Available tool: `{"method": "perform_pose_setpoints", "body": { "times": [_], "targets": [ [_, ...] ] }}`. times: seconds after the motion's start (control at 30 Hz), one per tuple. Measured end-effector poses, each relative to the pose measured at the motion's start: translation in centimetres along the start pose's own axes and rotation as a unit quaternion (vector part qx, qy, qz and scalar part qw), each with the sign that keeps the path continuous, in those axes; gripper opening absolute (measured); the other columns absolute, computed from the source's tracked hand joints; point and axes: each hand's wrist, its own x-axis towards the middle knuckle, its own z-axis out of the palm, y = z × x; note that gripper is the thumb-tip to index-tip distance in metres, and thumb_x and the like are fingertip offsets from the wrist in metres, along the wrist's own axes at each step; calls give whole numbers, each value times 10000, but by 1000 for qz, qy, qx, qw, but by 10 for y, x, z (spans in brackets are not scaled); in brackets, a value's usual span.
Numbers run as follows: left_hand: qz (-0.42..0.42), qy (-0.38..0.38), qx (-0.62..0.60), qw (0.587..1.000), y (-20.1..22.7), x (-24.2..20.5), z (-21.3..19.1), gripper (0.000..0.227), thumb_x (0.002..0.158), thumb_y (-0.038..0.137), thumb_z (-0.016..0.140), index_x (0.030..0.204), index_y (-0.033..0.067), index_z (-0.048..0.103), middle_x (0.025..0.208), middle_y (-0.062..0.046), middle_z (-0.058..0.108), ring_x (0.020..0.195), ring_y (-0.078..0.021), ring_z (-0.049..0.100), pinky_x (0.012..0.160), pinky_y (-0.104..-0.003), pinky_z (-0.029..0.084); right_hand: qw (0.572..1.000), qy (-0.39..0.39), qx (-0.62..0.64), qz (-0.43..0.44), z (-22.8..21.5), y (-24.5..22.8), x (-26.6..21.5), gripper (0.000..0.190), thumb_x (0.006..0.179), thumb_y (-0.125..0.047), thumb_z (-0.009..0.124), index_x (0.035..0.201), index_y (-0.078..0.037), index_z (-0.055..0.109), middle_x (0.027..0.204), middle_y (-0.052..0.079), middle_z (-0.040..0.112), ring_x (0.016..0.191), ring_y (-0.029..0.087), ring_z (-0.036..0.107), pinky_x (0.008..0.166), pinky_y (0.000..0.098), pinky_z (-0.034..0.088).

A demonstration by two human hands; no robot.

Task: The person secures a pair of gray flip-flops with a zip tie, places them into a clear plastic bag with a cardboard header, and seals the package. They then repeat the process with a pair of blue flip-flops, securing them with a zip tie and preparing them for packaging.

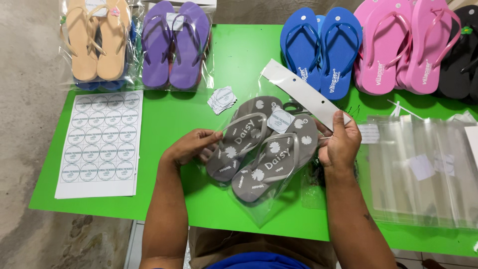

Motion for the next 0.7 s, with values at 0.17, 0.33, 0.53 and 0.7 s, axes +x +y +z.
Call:
{"method": "perform_pose_setpoints", "body": {
  "times": [0.17,0.33,0.53,0.7],
  "targets": [
    [34,38,33,998,-13,-30,12,522,779,214,828,1222,27,624,955,-71,744,795,-156,735,634,-303,631,998,45,34,-12,-5,-1,4,249,1074,-181,597,1252,-16,539,1138,193,710,892,352,759,670,408,661],
    [149,201,-288,924,-46,-31,58,408,921,137,745,1262,-27,589,1057,-129,738,902,-204,709,751,-339,618,996,79,36,-28,-4,5,5,241,1058,-176,585,1233,-19,532,1162,185,694,919,345,758,744,440,665],
    [182,148,-378,896,-64,-45,133,454,902,25,670,1335,39,534,1204,-111,693,1002,-209,703,822,-370,582,995,52,53,-70,-8,13,9,198,1085,-131,565,1196,32,543,1165,183,685,996,292,743,885,451,657],
    [178,142,-386,894,-63,-48,162,460,905,4,671,1338,-23,518,1235,-150,685,1066,-221,708,920,-377,588,994,47,23,-94,-15,9,11,173,1095,-126,582,1178,25,567,1147,167,695,979,253,734,870,410,655]
  ]
}}
